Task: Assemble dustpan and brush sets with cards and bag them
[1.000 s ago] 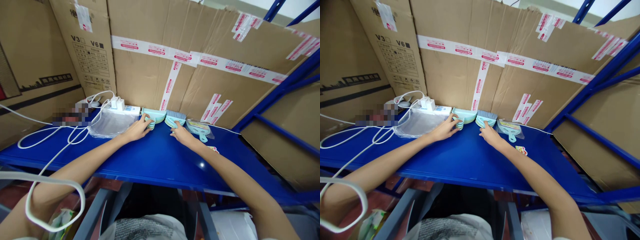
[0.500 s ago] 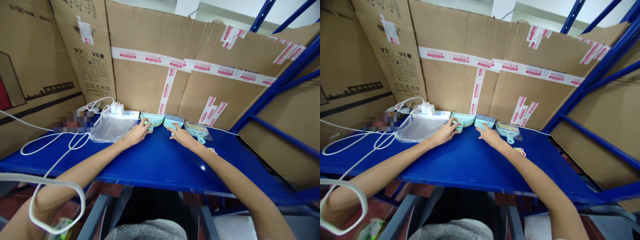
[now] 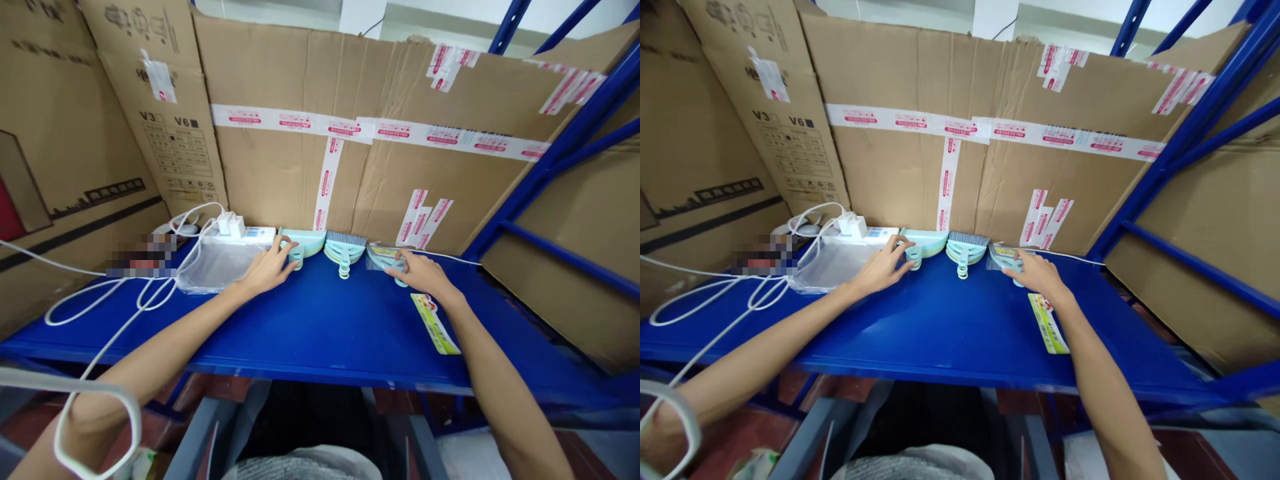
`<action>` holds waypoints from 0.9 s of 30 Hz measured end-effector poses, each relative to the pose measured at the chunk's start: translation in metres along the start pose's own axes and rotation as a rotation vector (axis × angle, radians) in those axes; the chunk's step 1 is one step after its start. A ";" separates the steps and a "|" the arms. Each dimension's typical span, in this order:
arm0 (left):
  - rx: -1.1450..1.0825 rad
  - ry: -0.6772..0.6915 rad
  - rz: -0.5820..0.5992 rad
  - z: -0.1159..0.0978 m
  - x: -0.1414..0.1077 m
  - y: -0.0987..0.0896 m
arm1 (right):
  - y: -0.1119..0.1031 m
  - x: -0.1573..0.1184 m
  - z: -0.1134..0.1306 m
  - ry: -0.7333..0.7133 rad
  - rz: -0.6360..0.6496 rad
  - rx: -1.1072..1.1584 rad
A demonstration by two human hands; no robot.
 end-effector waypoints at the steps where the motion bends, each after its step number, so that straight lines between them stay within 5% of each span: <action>1: -0.009 -0.007 -0.028 0.001 0.001 -0.003 | 0.005 -0.002 -0.001 0.024 0.023 -0.029; 8: -0.008 -0.046 -0.169 0.008 0.003 -0.019 | 0.013 -0.013 0.007 0.139 0.013 -0.079; 14: -0.028 -0.044 -0.186 0.012 0.001 -0.018 | 0.023 -0.005 -0.018 0.301 0.081 0.053; 19: -0.073 -0.041 -0.214 0.013 0.003 -0.020 | 0.025 0.007 -0.057 0.453 0.157 0.624; 27: -0.097 -0.032 -0.226 0.016 0.003 -0.018 | 0.005 -0.008 -0.128 0.631 0.055 1.331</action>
Point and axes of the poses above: each hand's wrist, its own x-axis towards the middle knuckle, its own y-axis out of the palm, z = x × y, the point moved 5 cm from there along x, towards the middle knuckle, and after that the axes turned 5 degrees about y, right-handed, at the moved point
